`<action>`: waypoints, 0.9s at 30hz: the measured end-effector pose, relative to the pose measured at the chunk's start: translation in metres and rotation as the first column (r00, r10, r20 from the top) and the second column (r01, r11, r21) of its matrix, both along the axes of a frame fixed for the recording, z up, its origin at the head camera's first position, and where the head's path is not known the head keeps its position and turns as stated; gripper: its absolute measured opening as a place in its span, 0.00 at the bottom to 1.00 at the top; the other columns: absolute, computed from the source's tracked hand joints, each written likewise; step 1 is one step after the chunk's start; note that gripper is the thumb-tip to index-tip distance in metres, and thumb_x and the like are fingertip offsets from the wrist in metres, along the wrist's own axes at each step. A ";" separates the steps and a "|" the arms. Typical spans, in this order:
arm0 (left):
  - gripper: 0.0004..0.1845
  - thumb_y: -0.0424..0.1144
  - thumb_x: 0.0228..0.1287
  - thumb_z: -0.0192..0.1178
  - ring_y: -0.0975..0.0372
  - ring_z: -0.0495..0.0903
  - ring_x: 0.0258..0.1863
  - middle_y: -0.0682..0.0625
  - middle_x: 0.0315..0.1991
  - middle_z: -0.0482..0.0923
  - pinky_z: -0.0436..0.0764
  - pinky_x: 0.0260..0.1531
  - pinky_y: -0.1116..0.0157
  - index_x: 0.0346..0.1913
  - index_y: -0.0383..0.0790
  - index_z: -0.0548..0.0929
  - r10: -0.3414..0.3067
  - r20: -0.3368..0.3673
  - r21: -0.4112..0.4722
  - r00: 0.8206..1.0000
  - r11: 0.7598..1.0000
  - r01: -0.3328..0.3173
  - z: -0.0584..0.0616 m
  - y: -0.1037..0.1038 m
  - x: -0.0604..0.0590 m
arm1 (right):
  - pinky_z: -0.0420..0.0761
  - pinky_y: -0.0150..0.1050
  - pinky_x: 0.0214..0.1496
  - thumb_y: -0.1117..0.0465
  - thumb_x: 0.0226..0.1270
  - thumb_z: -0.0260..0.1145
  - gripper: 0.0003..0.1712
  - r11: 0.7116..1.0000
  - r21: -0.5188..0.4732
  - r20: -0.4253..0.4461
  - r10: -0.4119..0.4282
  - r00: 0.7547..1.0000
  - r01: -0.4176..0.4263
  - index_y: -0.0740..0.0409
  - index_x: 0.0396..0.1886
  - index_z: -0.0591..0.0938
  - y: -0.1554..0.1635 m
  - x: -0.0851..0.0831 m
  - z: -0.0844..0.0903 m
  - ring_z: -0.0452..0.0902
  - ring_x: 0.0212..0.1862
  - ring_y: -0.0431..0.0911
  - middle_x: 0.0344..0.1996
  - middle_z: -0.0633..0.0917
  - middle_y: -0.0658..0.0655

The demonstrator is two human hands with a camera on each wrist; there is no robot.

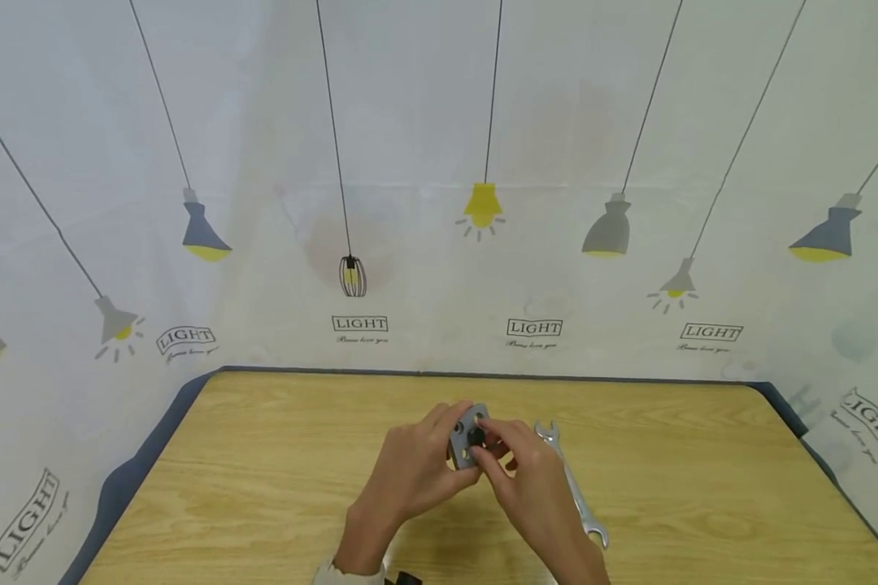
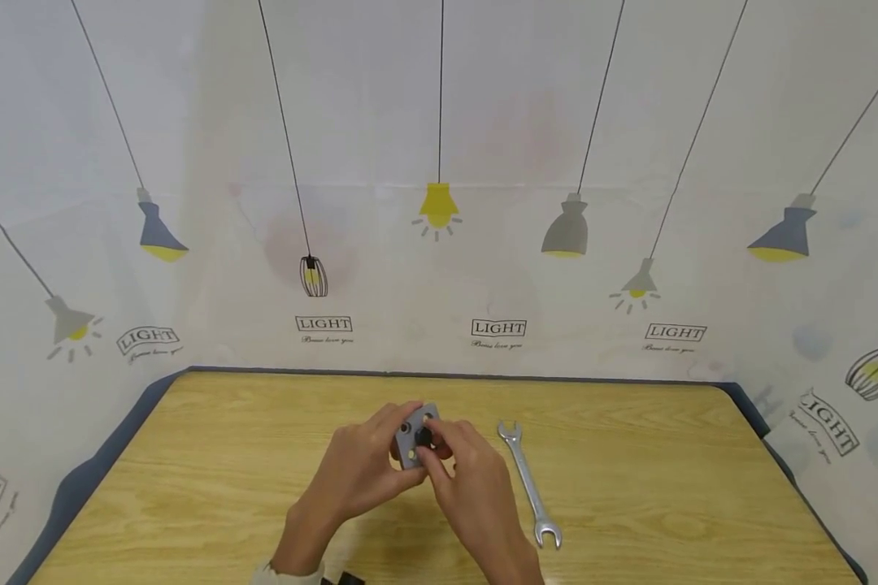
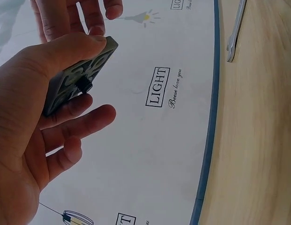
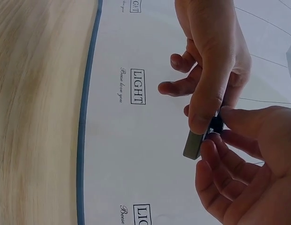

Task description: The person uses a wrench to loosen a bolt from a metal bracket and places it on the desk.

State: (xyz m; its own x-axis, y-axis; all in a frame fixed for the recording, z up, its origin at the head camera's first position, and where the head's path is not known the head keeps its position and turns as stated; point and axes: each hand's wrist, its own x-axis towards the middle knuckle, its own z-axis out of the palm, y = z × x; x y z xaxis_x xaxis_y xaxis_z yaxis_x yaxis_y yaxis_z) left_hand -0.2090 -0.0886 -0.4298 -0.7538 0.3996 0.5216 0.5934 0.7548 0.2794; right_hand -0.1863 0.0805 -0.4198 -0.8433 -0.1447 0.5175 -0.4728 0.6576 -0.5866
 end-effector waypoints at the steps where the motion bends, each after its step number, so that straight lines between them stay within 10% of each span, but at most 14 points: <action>1: 0.34 0.51 0.51 0.73 0.73 0.71 0.23 0.55 0.39 0.81 0.70 0.21 0.77 0.62 0.45 0.76 0.000 -0.004 0.000 1.000 1.000 0.000 0.000 0.000 -0.001 | 0.80 0.32 0.30 0.65 0.56 0.76 0.17 1.000 -0.003 0.008 -0.003 1.000 0.003 0.57 0.47 0.86 0.000 -0.001 0.000 0.80 0.33 0.38 0.36 0.86 0.50; 27: 0.35 0.53 0.52 0.73 0.71 0.74 0.23 0.54 0.44 0.83 0.72 0.21 0.74 0.62 0.44 0.77 0.003 -0.030 0.004 1.000 1.000 -0.003 -0.002 0.003 -0.014 | 0.78 0.29 0.31 0.59 0.57 0.76 0.12 0.999 -0.032 0.039 -0.023 0.999 0.024 0.57 0.40 0.86 -0.001 -0.020 -0.002 0.80 0.32 0.38 0.32 0.83 0.49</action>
State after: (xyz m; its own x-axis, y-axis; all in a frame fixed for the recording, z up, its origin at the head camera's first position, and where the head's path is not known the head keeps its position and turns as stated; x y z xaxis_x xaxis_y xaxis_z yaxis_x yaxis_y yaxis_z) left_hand -0.2227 -0.0852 -0.4321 -0.7389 0.3955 0.5455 0.5996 0.7554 0.2644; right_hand -0.2058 0.0797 -0.4218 -0.8658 -0.1082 0.4886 -0.4339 0.6488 -0.6252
